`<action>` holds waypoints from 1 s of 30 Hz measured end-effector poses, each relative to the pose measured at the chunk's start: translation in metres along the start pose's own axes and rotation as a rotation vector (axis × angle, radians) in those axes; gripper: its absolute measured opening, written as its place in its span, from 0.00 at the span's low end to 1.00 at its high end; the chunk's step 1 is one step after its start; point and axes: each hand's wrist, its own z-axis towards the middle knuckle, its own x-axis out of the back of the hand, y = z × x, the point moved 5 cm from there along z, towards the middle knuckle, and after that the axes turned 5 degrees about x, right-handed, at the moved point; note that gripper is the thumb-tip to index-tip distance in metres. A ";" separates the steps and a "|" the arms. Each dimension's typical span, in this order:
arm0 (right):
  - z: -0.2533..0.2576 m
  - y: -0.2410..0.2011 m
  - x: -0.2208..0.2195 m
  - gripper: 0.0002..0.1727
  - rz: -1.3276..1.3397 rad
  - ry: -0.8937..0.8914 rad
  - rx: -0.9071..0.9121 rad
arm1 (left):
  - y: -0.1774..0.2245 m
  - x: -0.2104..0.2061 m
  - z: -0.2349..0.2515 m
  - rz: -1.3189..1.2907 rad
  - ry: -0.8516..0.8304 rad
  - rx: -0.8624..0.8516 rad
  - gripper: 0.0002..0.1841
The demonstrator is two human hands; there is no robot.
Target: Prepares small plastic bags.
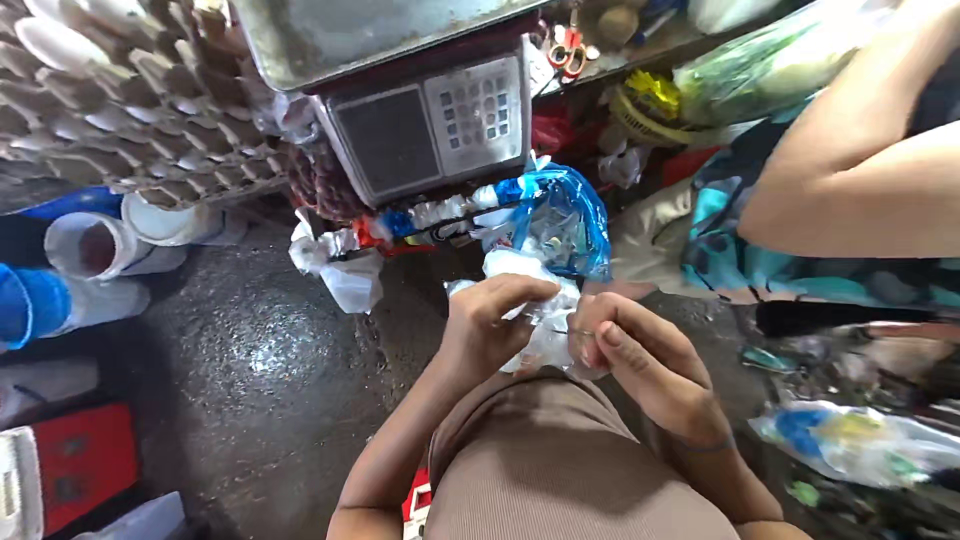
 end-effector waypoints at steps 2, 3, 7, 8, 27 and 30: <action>0.003 0.008 -0.004 0.16 0.023 0.009 -0.057 | -0.013 -0.004 -0.009 -0.098 0.002 0.069 0.05; 0.005 0.012 -0.006 0.16 0.064 0.025 -0.091 | -0.018 -0.005 -0.013 -0.148 0.006 0.093 0.04; 0.009 0.020 -0.012 0.16 0.241 0.049 -0.166 | -0.027 -0.004 -0.025 -0.326 0.035 0.087 0.07; 0.011 0.020 -0.014 0.16 0.266 0.062 -0.181 | -0.027 -0.003 -0.027 -0.347 0.047 0.082 0.07; 0.022 0.028 -0.013 0.19 0.350 0.266 -0.310 | -0.027 0.004 -0.024 -0.255 0.136 -0.029 0.05; 0.020 0.029 -0.013 0.20 0.366 0.303 -0.337 | -0.026 0.002 -0.027 -0.176 0.115 -0.094 0.04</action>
